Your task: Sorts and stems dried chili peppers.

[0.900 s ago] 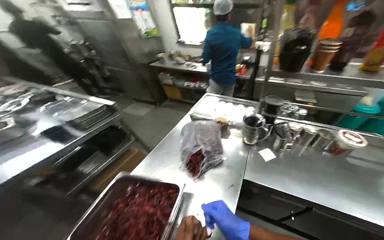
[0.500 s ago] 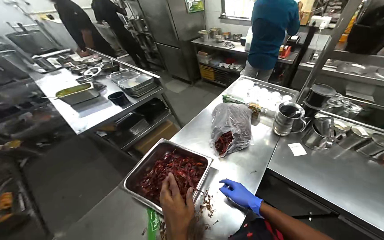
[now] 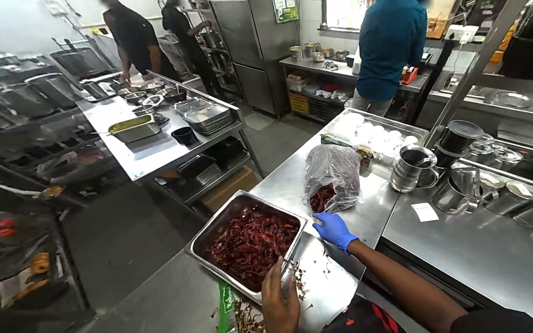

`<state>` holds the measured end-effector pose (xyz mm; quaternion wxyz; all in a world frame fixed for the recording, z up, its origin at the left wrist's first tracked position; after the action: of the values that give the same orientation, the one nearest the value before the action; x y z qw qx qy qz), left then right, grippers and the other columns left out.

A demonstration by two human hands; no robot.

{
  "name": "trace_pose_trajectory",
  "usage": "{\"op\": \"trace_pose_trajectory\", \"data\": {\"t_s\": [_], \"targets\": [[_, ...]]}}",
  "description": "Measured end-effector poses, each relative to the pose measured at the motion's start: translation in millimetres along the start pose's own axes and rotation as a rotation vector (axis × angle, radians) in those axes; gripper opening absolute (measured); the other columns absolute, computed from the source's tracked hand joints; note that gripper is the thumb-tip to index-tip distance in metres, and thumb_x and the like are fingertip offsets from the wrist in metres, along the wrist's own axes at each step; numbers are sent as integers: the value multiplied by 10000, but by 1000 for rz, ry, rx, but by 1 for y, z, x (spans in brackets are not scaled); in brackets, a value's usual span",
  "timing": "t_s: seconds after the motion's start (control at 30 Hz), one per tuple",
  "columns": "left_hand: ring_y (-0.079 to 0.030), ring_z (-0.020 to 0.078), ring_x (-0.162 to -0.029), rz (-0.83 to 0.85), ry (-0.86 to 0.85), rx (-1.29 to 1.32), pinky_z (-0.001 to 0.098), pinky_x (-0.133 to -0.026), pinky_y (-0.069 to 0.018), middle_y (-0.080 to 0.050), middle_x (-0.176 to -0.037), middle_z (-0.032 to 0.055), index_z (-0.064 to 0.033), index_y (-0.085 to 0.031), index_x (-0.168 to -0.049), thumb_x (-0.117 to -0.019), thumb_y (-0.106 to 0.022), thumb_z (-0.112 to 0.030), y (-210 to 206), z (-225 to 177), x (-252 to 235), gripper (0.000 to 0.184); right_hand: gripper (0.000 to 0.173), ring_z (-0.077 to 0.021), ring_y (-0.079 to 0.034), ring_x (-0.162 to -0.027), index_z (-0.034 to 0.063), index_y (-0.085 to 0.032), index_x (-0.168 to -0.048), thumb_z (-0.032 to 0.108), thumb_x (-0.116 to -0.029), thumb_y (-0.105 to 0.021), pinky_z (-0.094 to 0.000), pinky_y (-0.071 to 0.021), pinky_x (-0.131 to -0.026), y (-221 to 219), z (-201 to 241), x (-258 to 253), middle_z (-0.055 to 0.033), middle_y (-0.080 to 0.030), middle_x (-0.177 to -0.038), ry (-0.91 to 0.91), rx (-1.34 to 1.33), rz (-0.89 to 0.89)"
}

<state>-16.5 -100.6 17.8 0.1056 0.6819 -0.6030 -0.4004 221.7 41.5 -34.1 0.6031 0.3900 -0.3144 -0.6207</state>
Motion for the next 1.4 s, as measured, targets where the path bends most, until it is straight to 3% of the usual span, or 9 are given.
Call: {"op": "trace_pose_trajectory", "data": {"t_s": [0.17,0.33,0.4,0.57,0.7,0.9,1.17,1.3,1.4], "targets": [[-655,234,-1188,-62,-124,39,407,-1049,-521,-704,-1254,109,-55,-710,-1274,-994,-573,-244,4,-13,-9,365,235,-111,-690,-909,161,-741,-1171,231,-1021,-574,-351,-593,-815,33,33,38,17,-730,-1058,52,-491,-288],[-446,315,-1446,5,-350,-59,537,-1172,-388,-523,-1528,114,-197,-633,-1418,-1058,-491,-311,8,-36,-35,403,244,-181,-693,-838,58,-754,-1055,78,-1030,-512,-360,-600,-798,77,71,85,-62,-731,-921,130,-966,-151],[-429,309,-1463,20,-403,-110,570,-1198,-338,-533,-1527,77,-194,-626,-1425,-1067,-477,-317,4,-43,-45,408,251,-155,-678,-803,33,-747,-1011,64,-1027,-499,-334,-588,-781,92,80,97,-63,-717,-877,205,-999,-72],[-712,179,-1014,-99,-348,-26,454,-1076,-497,-761,-1021,32,-77,-775,-1132,-1034,-546,-199,3,-60,-48,277,182,-190,-614,-767,40,-647,-1008,124,-1026,-487,-344,-529,-731,110,85,104,-94,-633,-814,126,-1144,71],[-698,170,-1028,-83,-264,41,338,-909,-591,-731,-1075,65,-59,-759,-1091,-1001,-555,-177,4,-73,-46,251,185,-224,-658,-791,62,-624,-1162,171,-1022,-570,-371,-574,-748,108,85,105,-114,-661,-878,25,-1141,58],[-676,157,-998,-29,-219,70,348,-882,-579,-716,-1101,52,-64,-718,-1211,-1028,-525,-206,2,-77,-41,302,247,-156,-651,-772,53,-689,-981,211,-1058,-516,-316,-555,-743,107,92,111,-61,-676,-822,77,-1034,99],[-699,198,-901,-20,-319,-71,381,-804,-590,-737,-971,59,-71,-779,-1080,-1011,-525,-225,1,-78,-34,305,420,-124,-541,-608,73,-628,-756,338,-1066,-530,-297,-467,-588,102,92,110,-27,-548,-656,-41,-957,143],[-636,164,-657,7,-293,-78,337,-564,-542,-632,-758,35,-80,-748,-901,-1037,-490,-283,-6,-80,-31,356,447,-121,-495,-555,94,-590,-687,366,-1041,-578,-310,-412,-538,92,91,111,-12,-500,-599,-96,-922,59],[-619,99,-694,101,-176,156,295,-615,-548,-635,-810,4,-76,-724,-942,-1062,-456,-281,-6,-78,-32,358,391,-103,-519,-583,76,-607,-729,303,-1045,-580,-270,-456,-577,92,97,115,-7,-536,-633,-154,-1122,82]]}}
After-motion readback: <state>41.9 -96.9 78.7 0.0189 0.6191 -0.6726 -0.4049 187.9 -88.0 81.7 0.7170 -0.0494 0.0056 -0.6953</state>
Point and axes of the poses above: each hand's wrist, its own x-axis away from the middle knuckle, its own y-axis out of the back of the hand, z = x × y, the point moved 1 cm from there along -x, towards the middle knuckle
